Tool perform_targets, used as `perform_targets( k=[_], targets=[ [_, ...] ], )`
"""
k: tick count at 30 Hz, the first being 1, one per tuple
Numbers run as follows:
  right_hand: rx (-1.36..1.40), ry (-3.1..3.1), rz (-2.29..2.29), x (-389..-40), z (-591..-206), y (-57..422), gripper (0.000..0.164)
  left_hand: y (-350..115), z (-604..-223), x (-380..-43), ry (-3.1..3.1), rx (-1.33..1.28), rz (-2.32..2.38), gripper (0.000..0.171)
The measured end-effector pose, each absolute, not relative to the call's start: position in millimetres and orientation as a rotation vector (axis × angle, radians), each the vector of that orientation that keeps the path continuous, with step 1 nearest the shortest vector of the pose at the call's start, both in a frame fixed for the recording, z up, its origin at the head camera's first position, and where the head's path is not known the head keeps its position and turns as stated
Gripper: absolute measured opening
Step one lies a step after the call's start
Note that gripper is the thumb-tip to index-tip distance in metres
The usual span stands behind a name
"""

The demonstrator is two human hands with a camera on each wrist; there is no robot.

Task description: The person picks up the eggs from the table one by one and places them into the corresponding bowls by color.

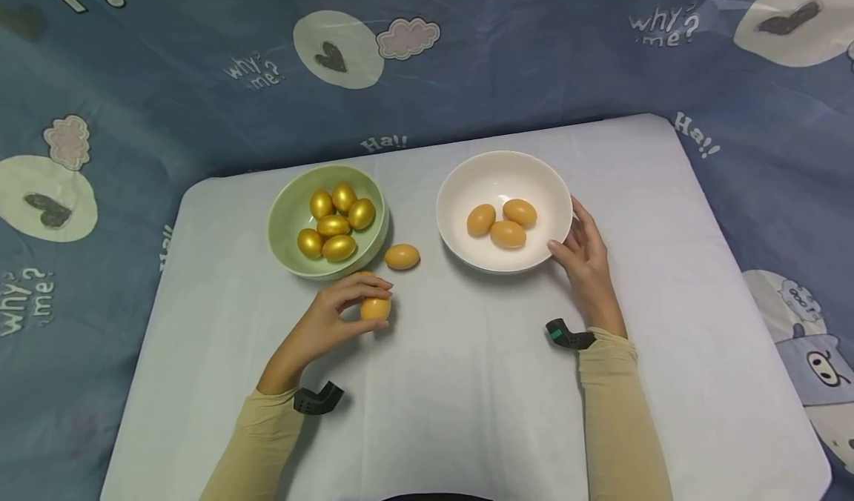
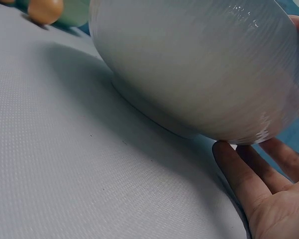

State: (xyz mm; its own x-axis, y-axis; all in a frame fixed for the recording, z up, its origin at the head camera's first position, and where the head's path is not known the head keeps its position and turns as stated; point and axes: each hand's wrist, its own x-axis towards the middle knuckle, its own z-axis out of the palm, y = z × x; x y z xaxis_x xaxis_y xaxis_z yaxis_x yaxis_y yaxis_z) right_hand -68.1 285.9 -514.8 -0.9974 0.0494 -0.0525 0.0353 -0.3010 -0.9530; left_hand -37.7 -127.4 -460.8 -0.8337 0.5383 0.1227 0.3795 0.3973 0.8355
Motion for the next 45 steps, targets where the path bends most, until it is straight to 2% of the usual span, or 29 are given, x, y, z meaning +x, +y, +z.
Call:
perform_targets(
  k=[12, 26, 39, 45],
  targets=[
    [-0.139, -1.903, 2.489, -68, -513, 286, 0.076, -81, -432, -81, 2.363, 1.032, 1.34, 0.039],
    [-0.128, -1.899, 2.499, -67, -514, 285, 0.076, -20, -401, -142, 2.225, 1.066, 1.272, 0.042],
    [-0.119, -1.872, 2.527, -67, -512, 285, 0.075, 43, -398, -195, 2.208, 1.134, 1.103, 0.034],
    [-0.108, -1.869, 2.536, -67, -513, 286, 0.075, 67, -394, -213, 2.181, 1.069, 1.016, 0.035]
  ],
)
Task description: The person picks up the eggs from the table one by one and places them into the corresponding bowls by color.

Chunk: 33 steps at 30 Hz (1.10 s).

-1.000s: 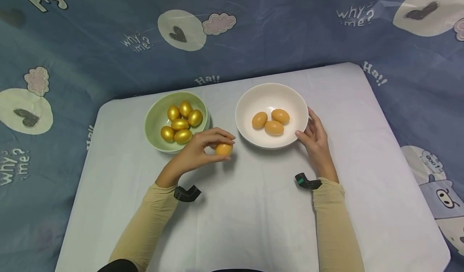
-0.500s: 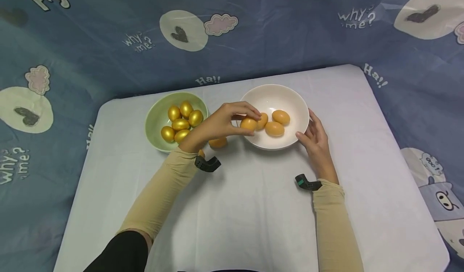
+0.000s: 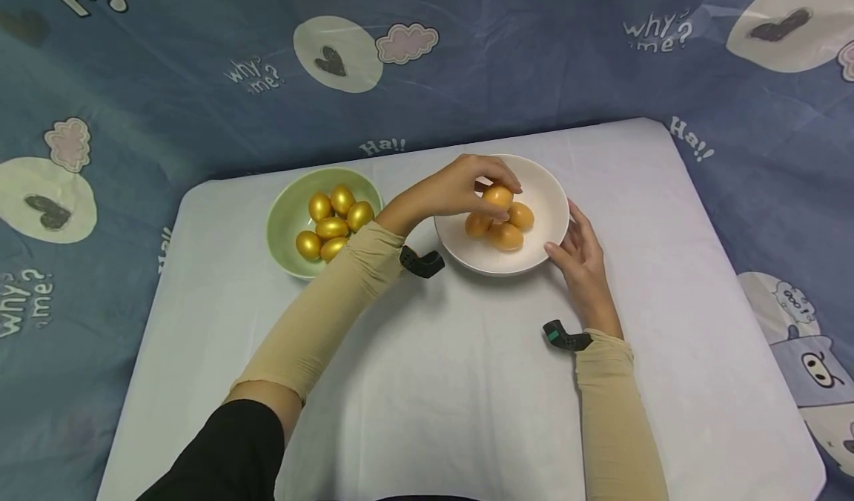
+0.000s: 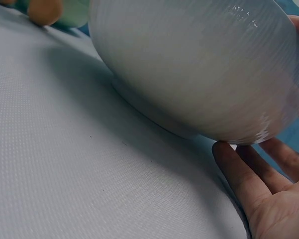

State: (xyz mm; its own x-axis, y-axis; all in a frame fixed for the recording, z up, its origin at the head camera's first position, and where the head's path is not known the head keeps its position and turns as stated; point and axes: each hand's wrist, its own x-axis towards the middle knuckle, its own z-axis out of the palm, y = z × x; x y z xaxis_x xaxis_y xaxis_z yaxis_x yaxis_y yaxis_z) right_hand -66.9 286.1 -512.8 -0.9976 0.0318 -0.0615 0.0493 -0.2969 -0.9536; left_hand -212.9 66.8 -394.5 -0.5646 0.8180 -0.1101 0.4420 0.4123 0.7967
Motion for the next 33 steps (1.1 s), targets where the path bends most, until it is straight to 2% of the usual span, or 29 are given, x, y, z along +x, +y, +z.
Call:
perform_targets(
  k=[7, 17, 26, 33],
  targets=[
    [0.105, 1.846, -2.524, -67, -513, 287, 0.075, 96, -401, -229, 2.202, 1.029, 0.825, 0.038],
    [0.041, 1.776, -2.586, -66, -515, 288, 0.073, 132, -409, -224, 2.21, 1.046, 0.673, 0.034],
    [0.034, 1.733, -2.614, -67, -516, 286, 0.073, 139, -415, -209, 2.222, 1.02, 0.549, 0.026],
    [0.028, 1.736, -2.612, -66, -516, 286, 0.073, 132, -417, -208, 2.231, 0.999, 0.556, 0.036]
  ],
)
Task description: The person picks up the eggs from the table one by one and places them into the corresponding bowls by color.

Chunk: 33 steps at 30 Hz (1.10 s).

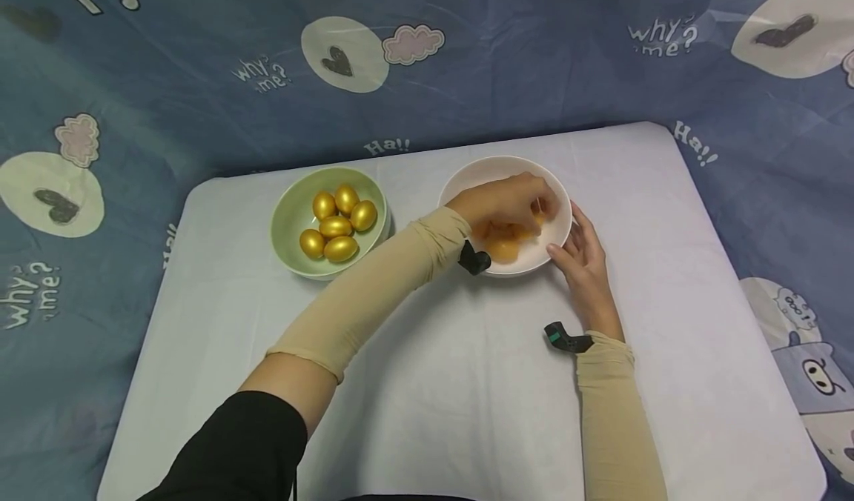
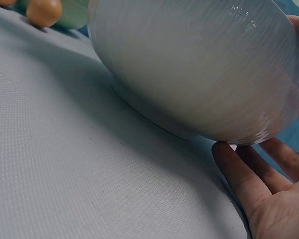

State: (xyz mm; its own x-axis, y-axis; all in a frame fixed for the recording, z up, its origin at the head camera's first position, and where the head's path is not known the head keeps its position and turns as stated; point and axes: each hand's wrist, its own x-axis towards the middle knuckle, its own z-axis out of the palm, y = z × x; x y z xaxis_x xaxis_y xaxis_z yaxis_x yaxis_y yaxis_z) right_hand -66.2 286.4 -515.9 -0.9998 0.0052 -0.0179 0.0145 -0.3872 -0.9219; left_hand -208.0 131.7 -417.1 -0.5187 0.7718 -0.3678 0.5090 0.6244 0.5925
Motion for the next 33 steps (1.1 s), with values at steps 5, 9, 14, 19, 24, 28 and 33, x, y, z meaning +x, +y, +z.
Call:
perform_targets(
  k=[5, 9, 14, 19, 24, 28, 33],
  targets=[
    [0.032, 1.748, -2.604, -65, -517, 287, 0.073, 127, -413, -210, 2.186, 0.924, 0.65, 0.038],
    [0.042, 1.753, -2.599, -65, -517, 287, 0.073, 122, -411, -210, 2.166, 0.92, 0.679, 0.035],
    [0.05, 1.76, -2.59, -66, -516, 287, 0.073, 110, -411, -209, 2.174, 1.106, 0.68, 0.034],
    [0.045, 1.768, -2.592, -67, -514, 286, 0.073, 90, -403, -205, 2.204, 1.167, 0.743, 0.037],
    [0.073, 1.793, -2.581, -66, -514, 286, 0.073, 63, -391, -198, 2.22, 1.1, 0.87, 0.038],
    [0.094, 1.839, -2.555, -67, -515, 285, 0.074, 37, -387, -192, 2.222, 1.098, 1.003, 0.035],
    [0.101, 1.877, -2.533, -67, -516, 284, 0.075, 3, -388, -180, 2.246, 1.079, 1.046, 0.035]
  ],
)
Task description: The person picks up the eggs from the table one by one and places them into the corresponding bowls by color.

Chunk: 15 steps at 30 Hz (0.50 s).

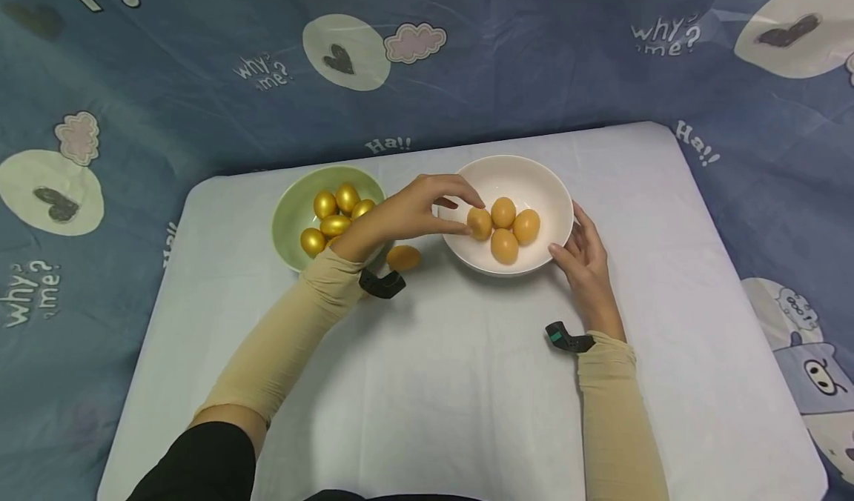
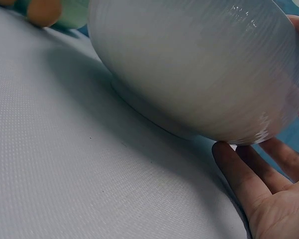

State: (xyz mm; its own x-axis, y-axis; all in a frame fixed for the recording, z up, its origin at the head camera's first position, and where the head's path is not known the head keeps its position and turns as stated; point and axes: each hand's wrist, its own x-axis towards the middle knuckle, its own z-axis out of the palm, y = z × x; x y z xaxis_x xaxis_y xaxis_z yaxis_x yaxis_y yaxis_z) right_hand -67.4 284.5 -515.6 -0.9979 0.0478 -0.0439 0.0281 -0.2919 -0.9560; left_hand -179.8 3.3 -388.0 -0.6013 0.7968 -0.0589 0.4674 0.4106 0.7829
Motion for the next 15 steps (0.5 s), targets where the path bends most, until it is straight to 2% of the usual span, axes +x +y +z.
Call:
perform_targets(
  k=[15],
  targets=[
    [-0.089, -1.846, 2.54, -66, -515, 285, 0.074, -59, -403, -148, 2.317, 1.114, 0.813, 0.032]
  ],
)
